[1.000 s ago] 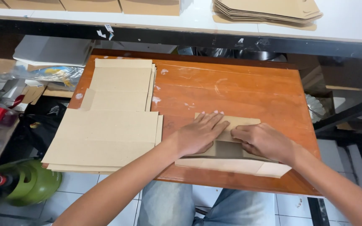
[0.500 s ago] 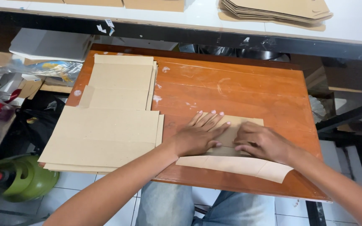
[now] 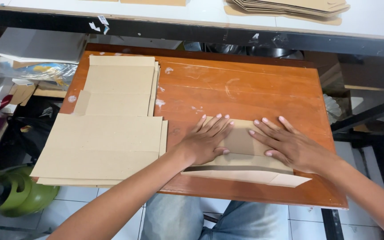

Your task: The person folds flat cardboard pieces into small boxes by hand on a wooden table. They fold the side flaps, tuck the top flap to close the box, and place the finished box on a shelf. The process is repeated with another piece.

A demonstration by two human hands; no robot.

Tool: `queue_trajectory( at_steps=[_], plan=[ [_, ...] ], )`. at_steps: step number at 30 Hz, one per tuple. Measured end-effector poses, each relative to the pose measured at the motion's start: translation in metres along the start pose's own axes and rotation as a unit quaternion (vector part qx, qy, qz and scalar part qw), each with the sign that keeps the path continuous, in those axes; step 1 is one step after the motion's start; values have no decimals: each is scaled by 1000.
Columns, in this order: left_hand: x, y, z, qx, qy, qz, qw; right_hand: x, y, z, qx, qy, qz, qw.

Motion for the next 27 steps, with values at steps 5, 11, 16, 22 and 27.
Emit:
queue_trajectory(
  at_steps=[5,11,16,22,27],
  plan=[
    [5,9,5,-21,10,5,1000,-9,-12,-16,-24,83,-49,995],
    [1,5,4,3,19,18,1000,-8,0,7,-31,164,-85,982],
    [-4,-4,-7,23,-2,-6,1000,-6,1,13,-5,163,-74,984],
    [0,1,-2,17,12,-6,1000,-13,-13,-5,-85,140,-112,980],
    [1,2,7,42,11,6,999,3,7,24,-22,123,-129,984]
  ],
)
Point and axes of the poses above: each hand's wrist, its own z-axis away from the middle knuckle, its own y-axis out of the back of the hand, x = y × z, the point moved 5 cm from there along -z, towards the middle knuckle, and after that the axes turned 8 degrees about -y, right-handed, at the moved point
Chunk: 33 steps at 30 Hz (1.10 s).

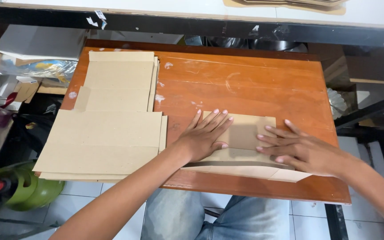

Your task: The person folds flat cardboard pieces into small boxes by hand on a wooden table. They fold the side flaps, tuck the top flap to close the box, and place the finished box on a shelf. The process is repeated with another piece.

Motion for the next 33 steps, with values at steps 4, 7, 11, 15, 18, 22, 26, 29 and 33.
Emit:
queue_trajectory(
  at_steps=[4,7,11,15,18,22,26,29,33],
  plan=[
    [3,2,2,-17,5,18,1000,-17,0,28,-20,-138,-143,980],
    [-1,-6,4,20,1,6,1000,-59,-19,39,72,-227,-150,960],
    [-4,-9,14,80,-8,-9,997,-113,-38,49,309,-20,99,946],
    [-6,2,20,159,-24,-84,983,-130,-62,47,332,-5,120,936],
    [22,61,49,316,-17,-125,940,-113,-81,52,342,-6,124,931],
    [13,94,38,479,-78,-53,873,-106,-80,53,327,-5,94,940],
    [-4,101,19,450,105,-237,855,-99,-93,52,352,-53,99,929],
    [20,95,41,438,105,-196,871,-99,-101,47,393,-82,110,909],
    [55,45,86,302,67,-27,951,-102,-109,41,409,-196,128,882]
  ],
)
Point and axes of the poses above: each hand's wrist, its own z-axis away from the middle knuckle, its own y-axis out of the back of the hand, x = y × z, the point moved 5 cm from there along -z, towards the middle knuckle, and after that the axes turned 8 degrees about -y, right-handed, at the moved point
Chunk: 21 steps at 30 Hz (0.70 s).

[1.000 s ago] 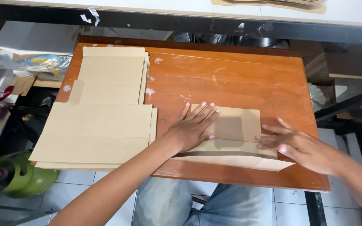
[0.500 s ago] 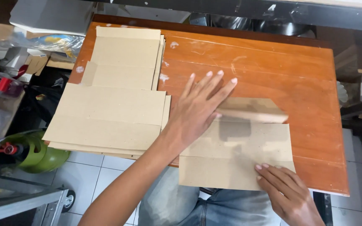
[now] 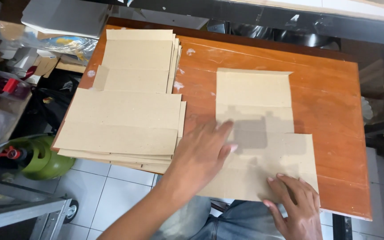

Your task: The person folds flat cardboard pieces into small boxes by hand on a wooden table. They fold the side flaps, tuck the top flap to close the box, and place the finished box on a shelf. The process is repeated with another piece.

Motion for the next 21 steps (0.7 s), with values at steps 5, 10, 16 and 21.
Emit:
queue_trajectory(
  at_steps=[5,10,16,21],
  plan=[
    [17,-14,82,-56,116,164,978,-6,-10,4,7,-47,75,996],
    [22,-25,110,-55,273,314,908,-23,-7,-6,-10,-23,125,992],
    [23,-9,102,152,256,440,847,-27,-7,-7,-23,-15,140,990],
    [54,-38,85,64,1,310,948,-26,-3,-14,-54,-18,109,992]
  ],
)
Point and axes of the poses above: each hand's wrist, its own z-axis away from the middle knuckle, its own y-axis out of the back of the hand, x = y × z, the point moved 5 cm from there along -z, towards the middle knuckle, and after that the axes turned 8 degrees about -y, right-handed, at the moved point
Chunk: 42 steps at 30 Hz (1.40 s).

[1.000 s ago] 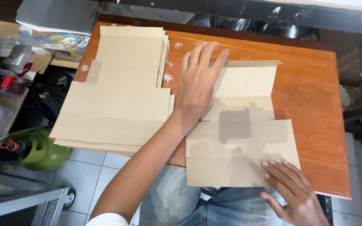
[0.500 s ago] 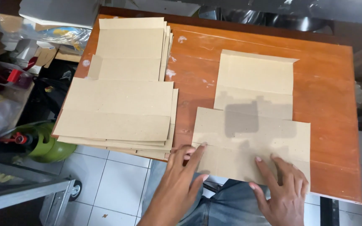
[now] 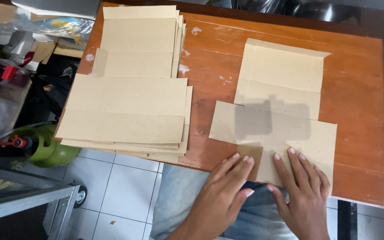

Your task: The person folds flat cardboard pieces into small boxes by hand on a wooden table. They fold the side flaps, tuck the top flap to close the box, and place the finished box on a shelf. The process is repeated with another piece.

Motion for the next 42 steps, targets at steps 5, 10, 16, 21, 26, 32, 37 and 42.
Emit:
queue_trajectory(
  at_steps=[5,10,16,21,26,32,37,42],
  plan=[
    [-18,-44,19,-60,-47,-318,945,-2,7,2,1,-14,-148,989],
    [-23,-35,17,-89,-59,-327,939,-40,-2,1,-38,40,-181,982],
    [-24,-7,-7,-91,-63,-147,983,-47,-17,0,6,65,-117,991],
    [-32,23,-34,34,58,-300,952,-49,-15,-4,33,27,-122,992],
    [-37,-4,-36,-63,130,-305,941,-51,-17,-3,52,23,-122,991],
    [-12,10,-45,-8,88,-137,987,-47,-17,-2,47,13,-129,990],
    [-13,17,-46,25,56,-95,994,-50,-13,-6,36,1,-124,992],
    [-27,28,-50,81,103,6,991,-63,-22,-9,-18,1,27,999]
  ],
)
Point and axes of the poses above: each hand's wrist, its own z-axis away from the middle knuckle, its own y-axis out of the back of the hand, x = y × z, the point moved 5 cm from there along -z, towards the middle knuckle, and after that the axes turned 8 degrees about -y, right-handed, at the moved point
